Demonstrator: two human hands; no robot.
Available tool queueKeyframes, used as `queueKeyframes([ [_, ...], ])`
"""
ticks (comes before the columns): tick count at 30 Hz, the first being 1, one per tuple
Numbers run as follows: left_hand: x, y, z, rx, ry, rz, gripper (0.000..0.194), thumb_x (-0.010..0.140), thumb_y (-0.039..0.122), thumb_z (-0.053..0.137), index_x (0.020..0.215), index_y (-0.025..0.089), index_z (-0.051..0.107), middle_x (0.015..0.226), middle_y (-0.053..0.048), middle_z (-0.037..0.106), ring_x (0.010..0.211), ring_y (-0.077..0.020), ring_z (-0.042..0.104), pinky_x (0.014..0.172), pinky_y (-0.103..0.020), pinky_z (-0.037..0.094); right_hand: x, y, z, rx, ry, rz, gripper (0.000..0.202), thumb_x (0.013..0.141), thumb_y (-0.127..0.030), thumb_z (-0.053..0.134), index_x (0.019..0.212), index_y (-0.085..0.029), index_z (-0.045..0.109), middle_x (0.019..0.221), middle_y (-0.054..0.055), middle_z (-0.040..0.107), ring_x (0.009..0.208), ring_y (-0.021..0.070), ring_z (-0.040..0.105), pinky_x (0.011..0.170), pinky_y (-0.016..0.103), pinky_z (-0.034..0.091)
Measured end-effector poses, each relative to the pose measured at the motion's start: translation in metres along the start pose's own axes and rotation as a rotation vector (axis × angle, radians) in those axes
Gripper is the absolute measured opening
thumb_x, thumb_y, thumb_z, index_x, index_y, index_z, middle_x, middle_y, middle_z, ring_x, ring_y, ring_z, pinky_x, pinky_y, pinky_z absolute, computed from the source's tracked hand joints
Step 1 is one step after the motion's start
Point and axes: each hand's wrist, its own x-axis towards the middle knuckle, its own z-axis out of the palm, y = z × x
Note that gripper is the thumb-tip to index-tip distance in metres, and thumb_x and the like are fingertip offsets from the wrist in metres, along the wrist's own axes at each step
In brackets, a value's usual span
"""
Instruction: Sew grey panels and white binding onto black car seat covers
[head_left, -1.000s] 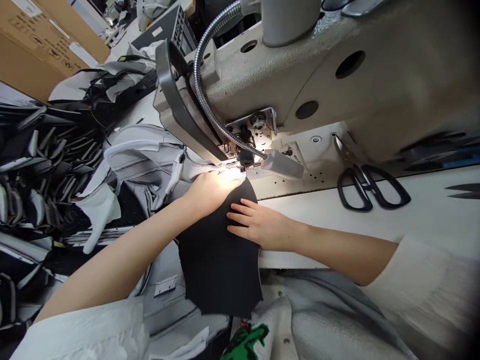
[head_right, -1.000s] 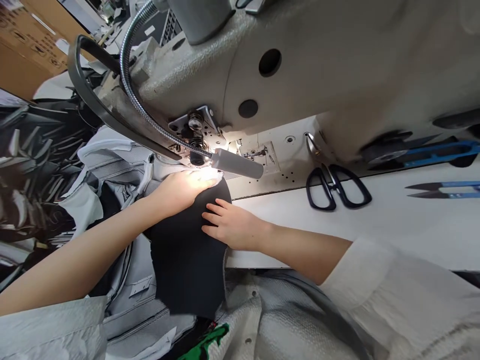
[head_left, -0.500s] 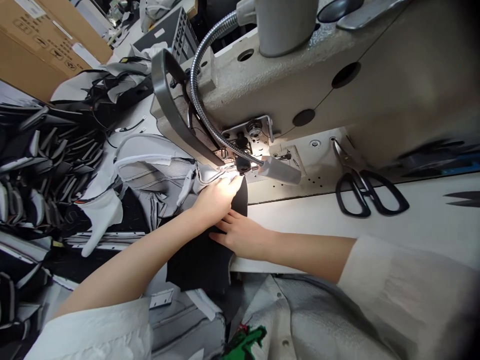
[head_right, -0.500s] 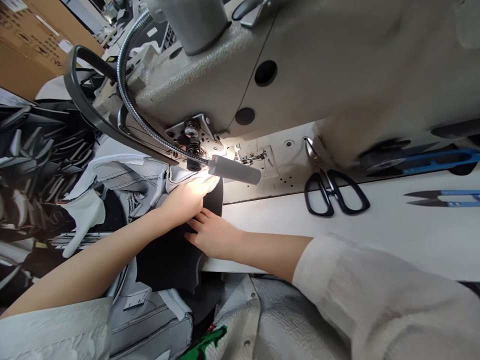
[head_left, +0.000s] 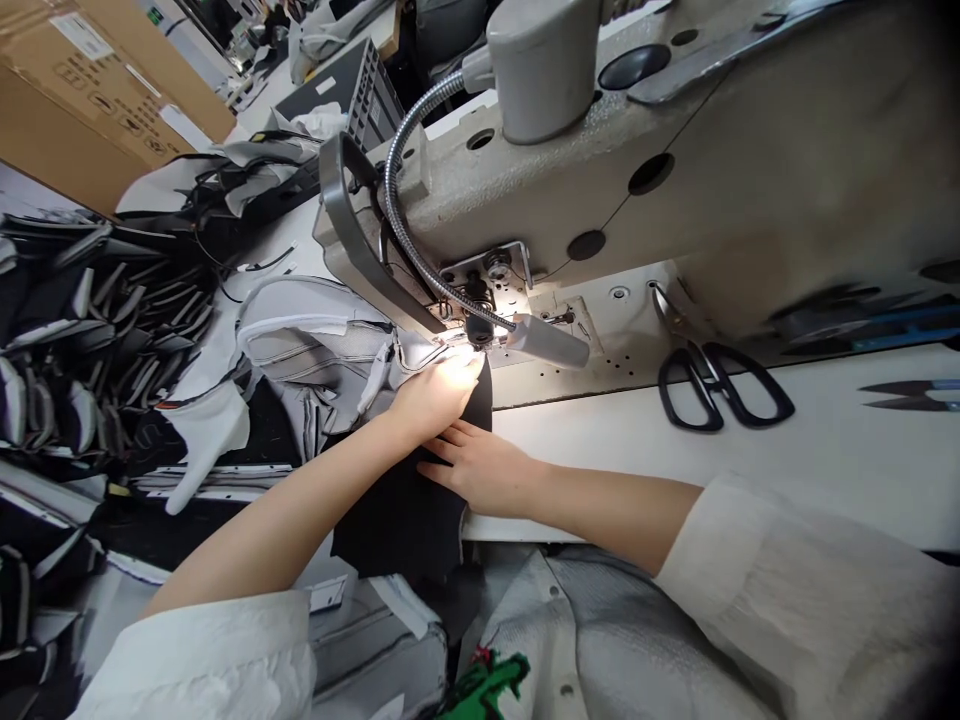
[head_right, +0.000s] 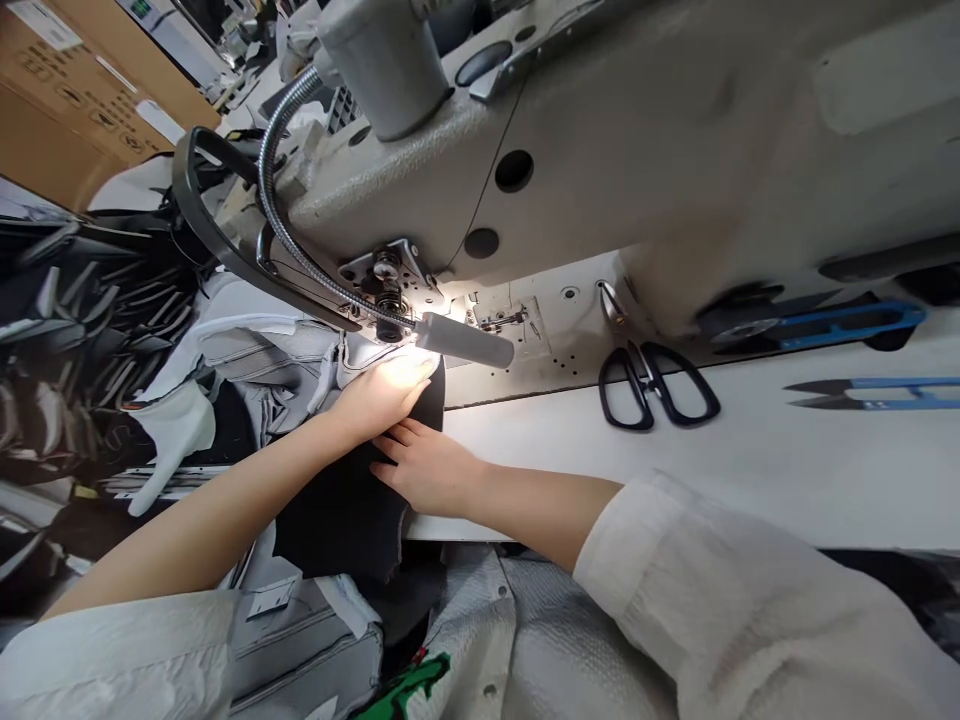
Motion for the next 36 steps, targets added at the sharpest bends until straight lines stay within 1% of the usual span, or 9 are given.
queueKeyframes([
  [7,0.006,0.012,0.003,-0.11,-0.06,-0.026,0.032,0.091,0.017,0.04,0.116,0.009,0.058,0.106,-0.014,0.064,0.102,-0.0225,0.059,0.092,-0.034,0.047,0.003,0.001,0.007,0.068,0.013,0.02,0.032,0.09,-0.019,0.049,0.12,-0.015,0.06,0.114,0.012,0.06,0.11,0.0247,0.052,0.103,0.038,0.034],
  [11,0.01,0.013,0.013,-0.128,-0.032,-0.091,0.032,0.092,0.019,0.041,0.118,0.01,0.056,0.102,-0.012,0.064,0.099,-0.0208,0.059,0.092,-0.033,0.046,0.008,0.007,0.008,0.106,-0.01,0.008,0.036,0.087,-0.015,0.05,0.122,-0.014,0.058,0.113,0.012,0.062,0.107,0.0243,0.055,0.1,0.038,0.037],
  [17,0.019,0.004,0.03,-0.099,0.069,-0.026,0.026,0.093,0.019,0.037,0.102,0.012,0.06,0.098,-0.011,0.062,0.097,-0.0201,0.057,0.091,-0.034,0.045,0.013,0.018,0.003,0.096,-0.048,0.039,0.04,0.079,-0.009,0.051,0.118,-0.012,0.06,0.109,0.011,0.065,0.102,0.0245,0.057,0.097,0.039,0.039],
  [22,0.017,0.006,0.026,-0.023,0.054,0.043,0.026,0.093,0.015,0.037,0.103,0.01,0.06,0.104,-0.013,0.059,0.098,-0.021,0.056,0.087,-0.033,0.046,0.011,0.021,0.005,0.097,-0.013,0.023,0.043,0.074,-0.01,0.054,0.117,-0.013,0.06,0.104,0.01,0.066,0.1,0.0252,0.057,0.098,0.041,0.037],
  [24,0.003,0.006,0.018,0.046,0.056,0.067,0.027,0.091,0.013,0.038,0.108,0.012,0.059,0.105,-0.013,0.058,0.098,-0.0215,0.055,0.083,-0.032,0.046,0.008,0.021,0.004,0.094,-0.016,0.017,0.042,0.073,-0.01,0.054,0.114,-0.014,0.062,0.104,0.01,0.066,0.102,0.025,0.056,0.1,0.041,0.035],
  [27,-0.041,-0.003,0.01,0.129,0.124,0.057,0.037,0.091,0.014,0.039,0.125,0.018,0.052,0.107,-0.012,0.057,0.098,-0.0233,0.055,0.083,-0.034,0.046,0.005,0.023,-0.002,0.074,0.011,-0.004,0.045,0.071,-0.014,0.059,0.116,-0.016,0.061,0.115,0.012,0.06,0.115,0.0278,0.048,0.107,0.044,0.026],
  [30,-0.091,-0.029,0.01,0.112,0.146,-0.19,0.053,0.088,0.024,0.045,0.14,0.017,0.035,0.116,-0.016,0.053,0.105,-0.0299,0.052,0.09,-0.045,0.043,0.002,0.024,-0.01,0.055,-0.008,-0.043,0.057,0.068,-0.019,0.065,0.124,-0.017,0.057,0.128,0.016,0.05,0.124,0.0315,0.039,0.109,0.046,0.022],
  [33,-0.117,-0.067,0.018,-0.152,-0.049,-0.461,0.073,0.082,0.034,0.051,0.144,0.007,0.022,0.125,-0.022,0.049,0.118,-0.0343,0.046,0.096,-0.047,0.039,0.003,0.022,-0.013,0.043,-0.072,-0.1,0.062,0.069,-0.018,0.066,0.129,-0.02,0.054,0.141,0.017,0.038,0.129,0.0322,0.034,0.108,0.045,0.024],
  [36,-0.114,-0.097,0.028,-0.461,-0.161,-0.499,0.079,0.078,0.039,0.054,0.143,0.006,0.024,0.134,-0.02,0.045,0.123,-0.0301,0.045,0.099,-0.039,0.04,0.004,0.019,-0.012,0.048,-0.137,-0.13,0.062,0.071,-0.015,0.063,0.132,-0.021,0.051,0.143,0.016,0.036,0.132,0.0309,0.032,0.109,0.044,0.024],
])
